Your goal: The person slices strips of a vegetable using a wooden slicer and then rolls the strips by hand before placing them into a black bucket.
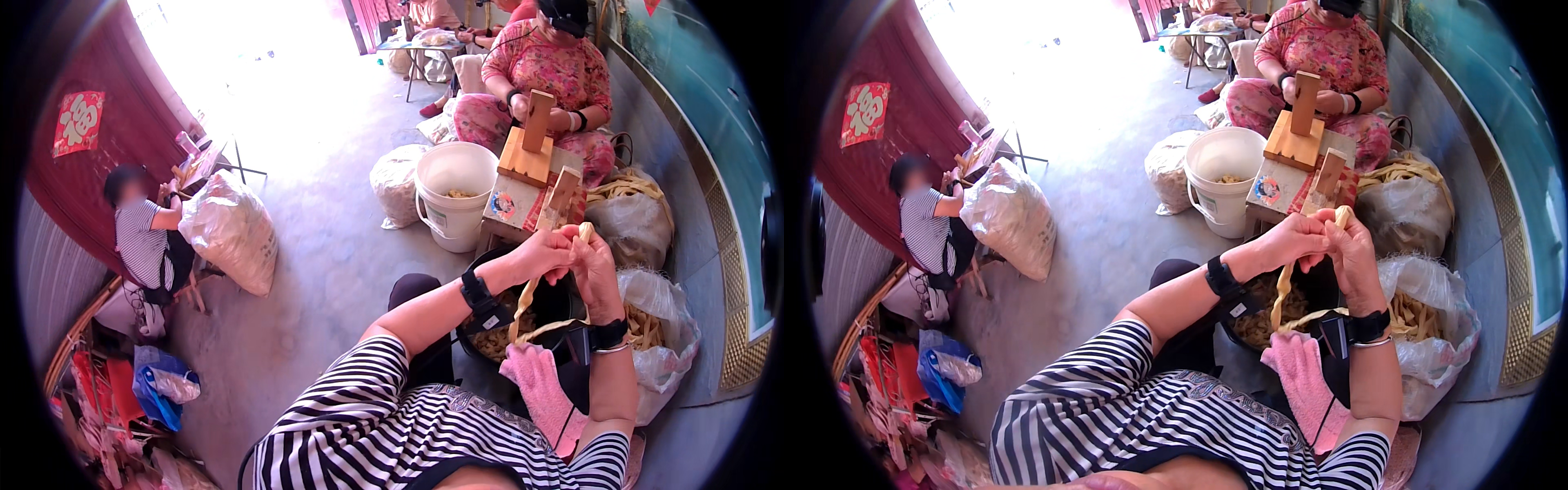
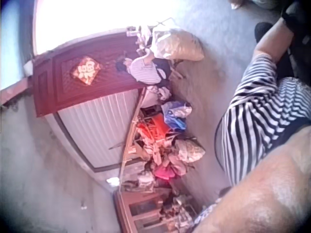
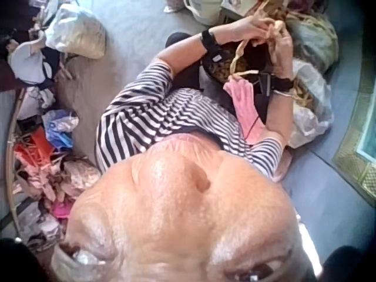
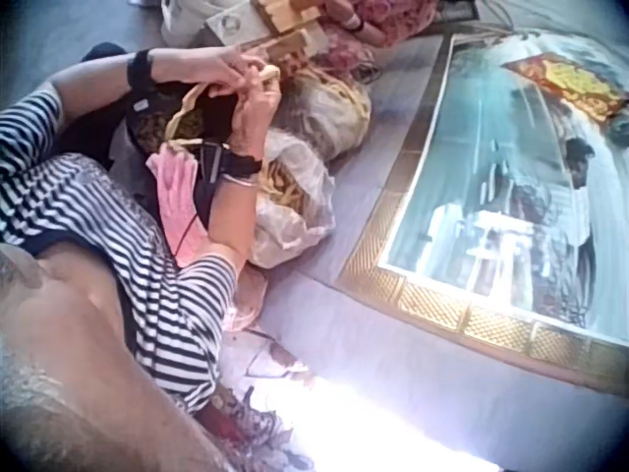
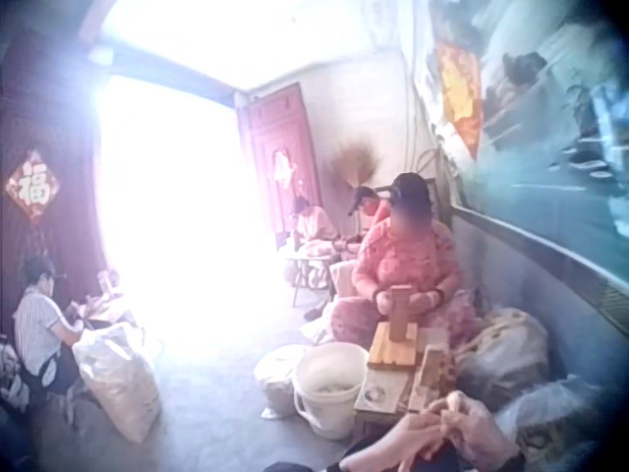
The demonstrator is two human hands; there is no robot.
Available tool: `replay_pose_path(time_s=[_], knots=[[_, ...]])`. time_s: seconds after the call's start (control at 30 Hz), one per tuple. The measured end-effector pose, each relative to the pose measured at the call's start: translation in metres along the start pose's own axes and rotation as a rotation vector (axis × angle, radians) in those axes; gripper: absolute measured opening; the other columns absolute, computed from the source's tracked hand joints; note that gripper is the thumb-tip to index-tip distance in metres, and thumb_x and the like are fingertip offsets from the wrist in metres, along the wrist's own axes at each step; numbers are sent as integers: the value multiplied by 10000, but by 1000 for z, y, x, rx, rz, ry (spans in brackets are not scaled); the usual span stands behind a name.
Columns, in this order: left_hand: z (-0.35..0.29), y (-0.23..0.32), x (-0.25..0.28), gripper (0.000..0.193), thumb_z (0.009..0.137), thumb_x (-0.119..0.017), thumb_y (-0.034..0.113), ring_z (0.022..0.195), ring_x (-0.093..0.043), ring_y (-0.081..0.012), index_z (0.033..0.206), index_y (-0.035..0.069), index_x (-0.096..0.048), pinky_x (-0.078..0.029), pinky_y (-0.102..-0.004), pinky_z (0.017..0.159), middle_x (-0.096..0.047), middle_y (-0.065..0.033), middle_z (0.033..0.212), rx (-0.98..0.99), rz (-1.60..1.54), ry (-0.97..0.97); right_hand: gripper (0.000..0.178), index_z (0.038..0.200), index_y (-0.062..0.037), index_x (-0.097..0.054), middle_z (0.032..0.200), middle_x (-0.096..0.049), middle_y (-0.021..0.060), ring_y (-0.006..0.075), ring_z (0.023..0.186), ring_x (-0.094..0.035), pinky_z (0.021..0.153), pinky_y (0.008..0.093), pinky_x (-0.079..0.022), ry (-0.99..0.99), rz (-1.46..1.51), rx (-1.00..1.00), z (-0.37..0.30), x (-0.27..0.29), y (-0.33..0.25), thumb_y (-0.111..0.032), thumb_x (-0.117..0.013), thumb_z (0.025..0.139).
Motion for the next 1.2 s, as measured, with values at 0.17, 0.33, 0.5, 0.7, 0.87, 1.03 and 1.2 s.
replay_pose_path(time_s=[0.17,0.33,0.5,0.7,0.87,1.03,1.2], knots=[[23,-34,0,218,898,-548,159,549,-563,-99,735,17,-572,-457,-224,516,-581,-27,650,69,65,-12,175,980,-19,-541,775,-536,23,129,701,-534,667,266,-471,93,161,127,24,25,-6,-185,-495,948],[37,-75,8,163,892,-576,151,673,-551,-64,933,2,-627,-452,-216,629,-607,-4,742,209,291,-80,216,1052,-26,-526,702,-478,2,79,575,-431,561,257,-442,146,308,239,31,48,-19,-212,-458,967],[49,-74,2,425,797,-645,145,965,-541,-130,1186,11,-537,-435,-281,847,-591,-69,1071,66,329,-373,268,1079,-29,-496,650,-431,-7,68,538,-379,484,216,-363,137,313,235,38,76,11,-265,-417,981],[57,-36,31,670,895,-481,404,1251,-399,-317,1392,5,-276,-324,-421,1043,-388,-201,1364,-118,-621,-278,426,995,20,-535,556,-432,18,98,450,-392,429,232,-349,-309,315,-199,24,30,61,-391,-429,954],[47,-53,59,556,920,-455,369,1126,-521,-334,1328,1,-374,-410,-413,978,-509,-198,1240,25,-656,-77,476,1010,66,-566,614,-532,77,129,480,-489,458,242,-411,-465,215,-436,16,9,95,-395,-478,925],[53,-58,70,332,963,-404,283,972,-593,-259,1080,-14,-499,-488,-338,852,-568,-129,1064,-96,-665,-106,542,964,72,-566,553,-455,17,76,415,-362,395,205,-295,-245,260,-486,28,15,117,-433,-371,967],[54,-61,61,620,880,-498,363,1094,-536,-302,1307,-66,-363,-407,-401,978,-524,-200,1214,115,-349,-214,611,874,44,-596,455,-343,-32,56,369,-275,366,210,-229,-360,143,-417,28,12,113,-483,-305,974]])
Point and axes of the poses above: each hand's wrist, its own z-axis towards the middle knuckle, its own x-axis out of the back of the hand, y = z × x, the point moved 7 cm from there along z, towards the middle knuckle
